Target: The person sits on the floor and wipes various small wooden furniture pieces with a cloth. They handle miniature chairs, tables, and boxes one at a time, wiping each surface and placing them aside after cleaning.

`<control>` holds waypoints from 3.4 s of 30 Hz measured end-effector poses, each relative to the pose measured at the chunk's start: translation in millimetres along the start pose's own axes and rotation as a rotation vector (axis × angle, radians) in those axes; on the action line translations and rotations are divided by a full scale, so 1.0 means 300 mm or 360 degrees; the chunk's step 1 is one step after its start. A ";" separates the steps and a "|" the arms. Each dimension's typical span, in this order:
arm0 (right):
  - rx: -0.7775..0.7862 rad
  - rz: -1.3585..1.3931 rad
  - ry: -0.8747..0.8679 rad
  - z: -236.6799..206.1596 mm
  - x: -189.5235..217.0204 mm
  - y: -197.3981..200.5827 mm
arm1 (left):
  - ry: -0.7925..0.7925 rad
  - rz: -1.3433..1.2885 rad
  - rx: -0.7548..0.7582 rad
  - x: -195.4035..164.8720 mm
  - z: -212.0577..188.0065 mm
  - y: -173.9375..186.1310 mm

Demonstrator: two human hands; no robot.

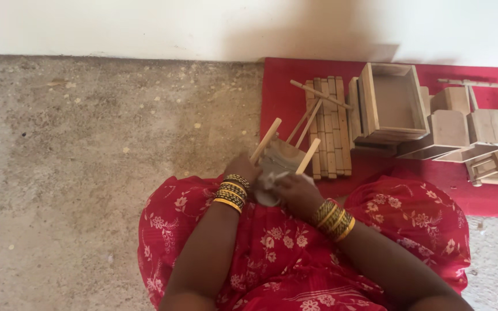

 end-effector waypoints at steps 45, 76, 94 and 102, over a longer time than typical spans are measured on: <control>-0.0160 0.0668 -0.1274 0.077 -0.211 0.040 | -0.0455 -0.0004 0.0159 -0.076 -0.094 -0.011; 0.0441 0.0026 -0.0607 0.135 -0.195 -0.178 | -0.0601 -0.0211 -0.0082 -0.096 -0.132 -0.002; 0.1224 0.0099 -0.1127 0.020 -0.116 -0.191 | -0.0534 -0.0240 -0.0034 -0.123 -0.151 0.032; 0.0571 0.1252 -0.1478 -0.048 -0.241 -0.005 | -0.0052 -0.0100 0.0106 -0.014 -0.067 0.004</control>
Point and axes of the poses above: each hand's wrist, its own z-axis towards the middle knuckle, its own y-axis out of the back of the hand, x = y × z, the point moved 4 cm from there along z, towards the middle knuckle, and after that the axes turned 2 degrees about -x, right-handed, at the moved point
